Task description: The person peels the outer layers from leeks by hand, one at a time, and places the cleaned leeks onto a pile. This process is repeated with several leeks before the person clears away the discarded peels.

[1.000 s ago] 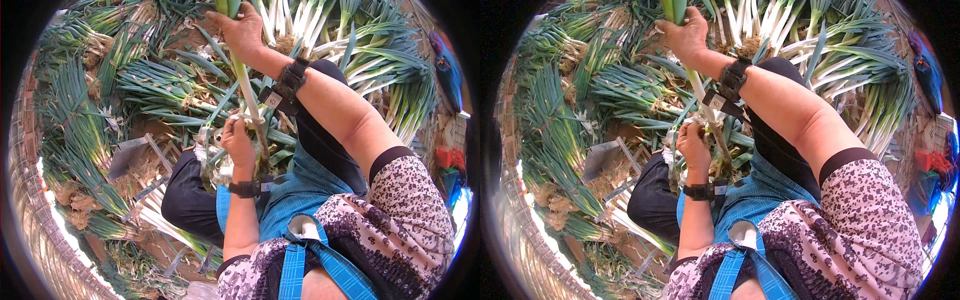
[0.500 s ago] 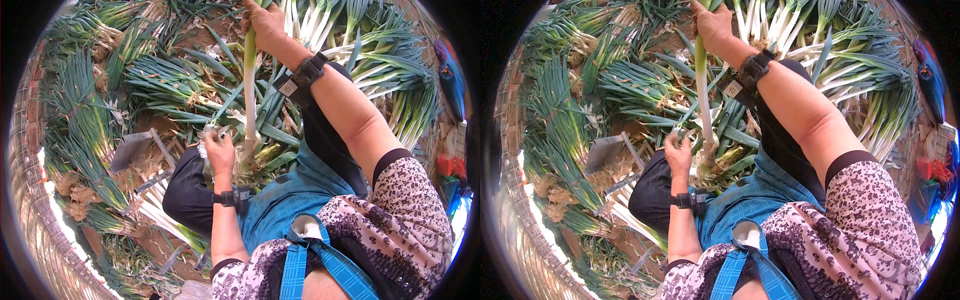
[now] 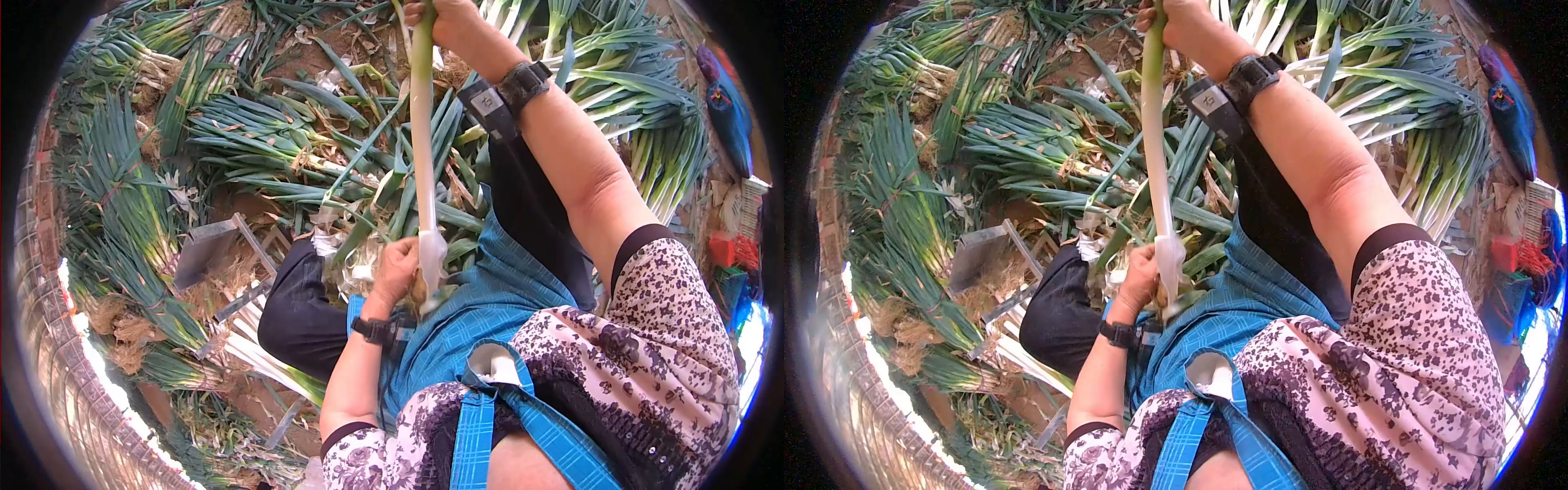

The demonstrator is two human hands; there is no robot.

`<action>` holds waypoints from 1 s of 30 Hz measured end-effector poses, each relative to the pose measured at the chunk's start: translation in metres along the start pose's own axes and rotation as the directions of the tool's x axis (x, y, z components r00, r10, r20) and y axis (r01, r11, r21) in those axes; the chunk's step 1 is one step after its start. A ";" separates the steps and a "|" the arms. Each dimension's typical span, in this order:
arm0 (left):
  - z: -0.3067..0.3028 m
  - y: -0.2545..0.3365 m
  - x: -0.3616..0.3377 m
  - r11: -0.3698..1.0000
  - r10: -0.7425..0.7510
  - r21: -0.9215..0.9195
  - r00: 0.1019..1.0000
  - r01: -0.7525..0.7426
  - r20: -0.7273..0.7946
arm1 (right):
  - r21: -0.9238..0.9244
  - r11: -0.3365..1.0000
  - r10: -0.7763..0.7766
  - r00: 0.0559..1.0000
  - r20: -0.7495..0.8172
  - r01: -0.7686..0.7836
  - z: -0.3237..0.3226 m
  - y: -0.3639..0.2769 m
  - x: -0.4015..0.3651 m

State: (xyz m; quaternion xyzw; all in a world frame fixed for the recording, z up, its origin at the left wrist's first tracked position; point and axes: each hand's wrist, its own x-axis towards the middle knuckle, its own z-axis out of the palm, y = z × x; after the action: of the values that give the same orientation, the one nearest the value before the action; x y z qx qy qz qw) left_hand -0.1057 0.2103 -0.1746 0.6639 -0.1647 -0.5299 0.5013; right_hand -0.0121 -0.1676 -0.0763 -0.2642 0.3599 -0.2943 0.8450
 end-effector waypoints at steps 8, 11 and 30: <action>0.006 0.046 -0.005 0.782 0.521 0.477 0.841 -0.401 -0.149 | -0.250 0.954 -0.198 0.975 -0.097 0.168 -0.004 -0.001 -0.026; 0.029 0.077 -0.014 0.368 0.639 0.865 0.769 -0.339 0.030 | -0.288 0.938 -0.260 0.942 -0.211 0.195 -0.020 0.016 0.016; 0.012 0.081 -0.185 0.825 0.375 0.540 0.877 -0.166 -0.302 | -0.770 -0.455 -0.453 0.628 0.633 0.448 -0.120 -0.028 0.062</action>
State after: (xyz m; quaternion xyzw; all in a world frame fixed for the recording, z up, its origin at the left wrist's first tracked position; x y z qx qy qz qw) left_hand -0.1620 0.3073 -0.0056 0.8322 -0.2853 -0.2456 0.4070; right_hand -0.0770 -0.2574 -0.1579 -0.9145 0.2919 -0.2536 0.1189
